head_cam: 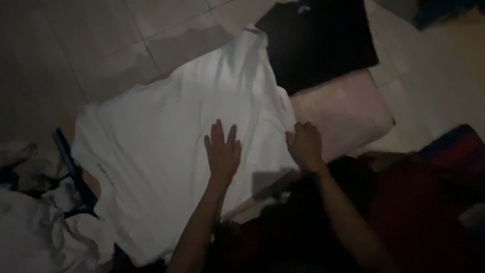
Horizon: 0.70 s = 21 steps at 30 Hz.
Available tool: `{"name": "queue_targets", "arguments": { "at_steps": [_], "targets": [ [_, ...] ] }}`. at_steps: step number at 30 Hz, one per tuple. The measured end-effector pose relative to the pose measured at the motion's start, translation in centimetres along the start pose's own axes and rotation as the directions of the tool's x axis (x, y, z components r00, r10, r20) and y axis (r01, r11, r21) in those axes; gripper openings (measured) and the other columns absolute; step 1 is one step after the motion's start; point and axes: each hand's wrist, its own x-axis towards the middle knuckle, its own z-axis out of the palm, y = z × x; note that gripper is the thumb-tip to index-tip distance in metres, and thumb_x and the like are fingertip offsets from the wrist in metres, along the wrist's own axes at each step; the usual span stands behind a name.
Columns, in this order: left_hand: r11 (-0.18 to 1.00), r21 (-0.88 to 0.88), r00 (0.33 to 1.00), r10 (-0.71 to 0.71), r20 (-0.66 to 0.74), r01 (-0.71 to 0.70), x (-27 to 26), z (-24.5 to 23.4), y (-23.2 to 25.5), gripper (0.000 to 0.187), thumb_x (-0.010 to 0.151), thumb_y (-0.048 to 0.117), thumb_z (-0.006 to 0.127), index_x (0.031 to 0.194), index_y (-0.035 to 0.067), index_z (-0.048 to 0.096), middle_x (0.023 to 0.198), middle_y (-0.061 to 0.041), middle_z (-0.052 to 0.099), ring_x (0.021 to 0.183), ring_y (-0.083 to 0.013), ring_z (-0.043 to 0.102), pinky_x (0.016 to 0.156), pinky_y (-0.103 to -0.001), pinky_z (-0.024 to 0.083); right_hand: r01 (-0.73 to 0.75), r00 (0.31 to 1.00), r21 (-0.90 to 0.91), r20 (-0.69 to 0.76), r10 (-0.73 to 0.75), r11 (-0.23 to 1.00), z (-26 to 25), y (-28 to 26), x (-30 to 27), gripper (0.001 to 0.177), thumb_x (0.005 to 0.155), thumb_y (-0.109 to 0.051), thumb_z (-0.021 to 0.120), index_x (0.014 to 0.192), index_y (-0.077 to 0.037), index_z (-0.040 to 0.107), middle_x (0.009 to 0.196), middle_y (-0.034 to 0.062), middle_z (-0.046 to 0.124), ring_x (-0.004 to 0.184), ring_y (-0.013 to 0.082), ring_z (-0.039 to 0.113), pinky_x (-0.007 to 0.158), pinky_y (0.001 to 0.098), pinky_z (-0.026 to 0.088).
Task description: The person folds several shirts on a low table. They smooth and fold a blue shirt, then a black shirt, and finally a white shirt, placing each folded item to the side.
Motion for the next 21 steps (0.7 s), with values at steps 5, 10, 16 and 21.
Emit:
{"name": "queue_targets", "arguments": {
  "at_steps": [5,10,16,21],
  "targets": [
    [0.996,0.084,0.999,-0.013,0.036,0.010,-3.5,0.0,1.4,0.054,0.103,0.031,0.053,0.153,0.011,0.047,0.165,-0.029,0.024,0.153,-0.0451,0.021,0.121,-0.064,0.014,0.028,0.997,-0.056,0.069,-0.024,0.998,-0.6,2.9,-2.4,0.036,0.092,-0.035,0.064,0.100,0.000,0.069,0.096,0.0251,0.067,0.091,0.0446,0.064,0.082,0.0577,0.049],
    [0.986,0.160,0.994,-0.069,0.087,0.055,-6.3,-0.5,1.3,0.062,0.102,0.038,0.048,0.158,0.013,0.037,0.166,-0.027,0.015,0.153,-0.0445,0.013,0.120,-0.064,0.008,-0.094,0.976,0.042,0.202,0.084,0.995,2.1,6.7,-4.0,0.039,0.104,-0.034,0.051,0.117,0.001,0.062,0.098,0.0279,0.070,0.090,0.0469,0.067,0.080,0.0559,0.052],
    [0.996,0.093,1.000,-0.004,-0.002,0.004,-9.8,-0.3,1.0,0.060,0.107,0.039,0.044,0.161,0.014,0.035,0.168,-0.029,0.015,0.154,-0.0461,0.014,0.122,-0.064,0.008,0.048,0.996,-0.109,0.081,-0.040,0.993,2.4,13.0,-5.1,0.033,0.101,-0.027,0.050,0.109,-0.002,0.069,0.110,0.0274,0.069,0.096,0.0461,0.066,0.083,0.0549,0.053],
    [0.992,0.125,0.999,-0.030,-0.015,0.032,-12.3,-0.5,0.1,0.062,0.106,0.041,0.045,0.162,0.016,0.035,0.169,-0.027,0.014,0.155,-0.0451,0.014,0.122,-0.064,0.008,-0.179,0.984,0.023,0.021,0.179,0.984,0.6,9.8,-6.0,0.037,0.106,-0.027,0.055,0.103,0.009,0.062,0.100,0.0312,0.066,0.095,0.0475,0.064,0.082,0.0572,0.051]
  ]
}}
